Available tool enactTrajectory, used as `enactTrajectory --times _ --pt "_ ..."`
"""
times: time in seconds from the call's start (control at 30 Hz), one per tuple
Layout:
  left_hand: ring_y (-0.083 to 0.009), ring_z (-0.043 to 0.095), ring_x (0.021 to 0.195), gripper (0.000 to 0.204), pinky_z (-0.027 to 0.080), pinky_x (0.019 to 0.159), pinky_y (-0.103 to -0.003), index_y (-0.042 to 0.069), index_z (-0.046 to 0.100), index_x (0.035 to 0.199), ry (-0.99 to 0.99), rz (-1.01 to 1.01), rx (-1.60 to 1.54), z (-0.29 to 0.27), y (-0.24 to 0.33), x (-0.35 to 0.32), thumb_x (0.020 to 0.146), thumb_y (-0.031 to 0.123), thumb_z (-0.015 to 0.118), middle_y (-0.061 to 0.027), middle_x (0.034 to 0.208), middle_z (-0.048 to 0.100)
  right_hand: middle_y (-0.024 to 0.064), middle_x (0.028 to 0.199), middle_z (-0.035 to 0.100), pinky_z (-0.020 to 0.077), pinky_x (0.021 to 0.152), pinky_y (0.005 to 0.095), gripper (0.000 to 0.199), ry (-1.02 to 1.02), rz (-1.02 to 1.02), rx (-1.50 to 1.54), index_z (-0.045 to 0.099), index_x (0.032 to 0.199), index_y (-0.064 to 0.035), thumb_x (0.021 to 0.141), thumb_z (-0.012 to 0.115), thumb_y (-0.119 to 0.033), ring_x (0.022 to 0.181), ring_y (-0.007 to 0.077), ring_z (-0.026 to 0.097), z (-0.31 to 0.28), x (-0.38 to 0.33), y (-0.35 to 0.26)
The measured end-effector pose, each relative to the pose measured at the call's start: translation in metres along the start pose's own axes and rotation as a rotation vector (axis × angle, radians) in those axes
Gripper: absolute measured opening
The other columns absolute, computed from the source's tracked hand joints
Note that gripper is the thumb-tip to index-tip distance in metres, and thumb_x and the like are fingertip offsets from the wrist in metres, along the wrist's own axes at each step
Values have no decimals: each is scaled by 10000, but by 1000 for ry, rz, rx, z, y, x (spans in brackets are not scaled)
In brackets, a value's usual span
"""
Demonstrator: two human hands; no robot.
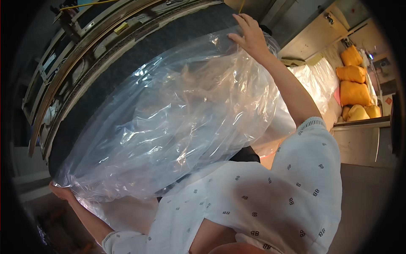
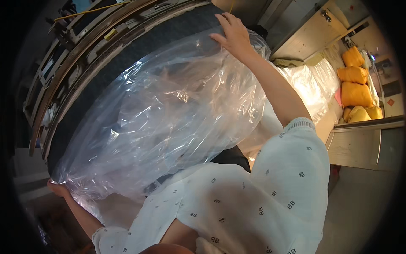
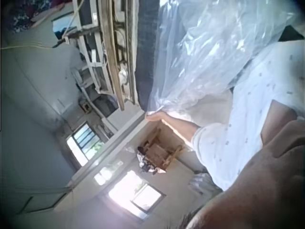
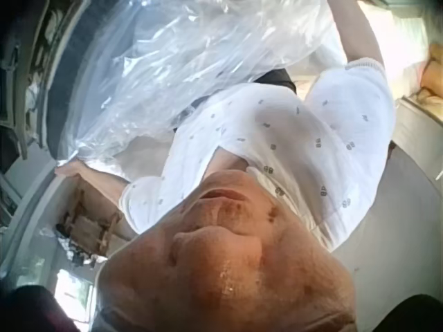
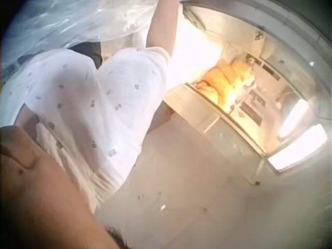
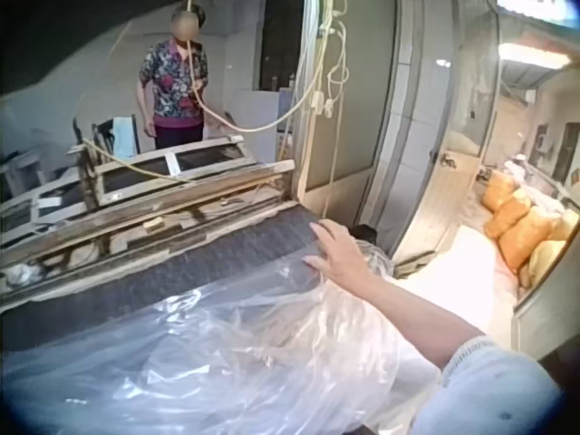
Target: Wrapping large frames and glass panels in protective plastic film.
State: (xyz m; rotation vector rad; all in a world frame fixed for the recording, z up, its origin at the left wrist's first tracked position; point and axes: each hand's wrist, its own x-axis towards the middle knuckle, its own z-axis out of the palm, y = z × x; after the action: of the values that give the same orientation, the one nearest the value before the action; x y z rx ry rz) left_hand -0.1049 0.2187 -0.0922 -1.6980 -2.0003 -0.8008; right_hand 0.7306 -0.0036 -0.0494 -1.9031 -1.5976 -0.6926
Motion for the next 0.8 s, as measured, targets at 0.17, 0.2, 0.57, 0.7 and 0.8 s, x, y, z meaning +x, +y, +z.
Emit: enactTrajectory --times 0.17,0.2,0.57,0.7,0.8 --pt "-364 522 974 477 409 805 -428 29 491 1106 8 66 52 5 -30 1 743 308 627 -171 1075 537 33 1045 528 392 842 344 288 -234 -100 77 624 967 -165 710 663 -288 977 244 470 4 11 9" --pt "-362 525 979 521 409 809 -426 28 499 1097 -19 11 69 -1 -26 -1 706 330 664 -179 1077 546 24 999 546 392 835 327 212 -313 -135 157 649 895 -167 709 663 -269 964 231 470 5 12 9" --pt "-271 558 854 338 447 721 -366 -26 562 1031 75 -370 -460 -12 -139 34 833 241 507 -157 1027 587 40 753 630 445 641 289 182 -418 250 464 637 834 -98 755 610 -260 688 173 586 34 16 1" --pt "-195 538 847 352 448 695 -297 3 554 1060 26 -569 -715 -76 -129 37 850 286 542 -87 1019 580 39 760 635 442 630 294 181 -415 267 404 638 820 -102 747 613 -266 706 176 596 23 18 -7" --pt "-168 531 901 353 439 740 -275 30 537 1093 -50 -600 -849 -105 -128 21 857 291 561 -63 1049 566 6 707 587 418 595 248 173 -414 248 410 602 819 -53 765 619 -216 649 112 541 28 20 -5"
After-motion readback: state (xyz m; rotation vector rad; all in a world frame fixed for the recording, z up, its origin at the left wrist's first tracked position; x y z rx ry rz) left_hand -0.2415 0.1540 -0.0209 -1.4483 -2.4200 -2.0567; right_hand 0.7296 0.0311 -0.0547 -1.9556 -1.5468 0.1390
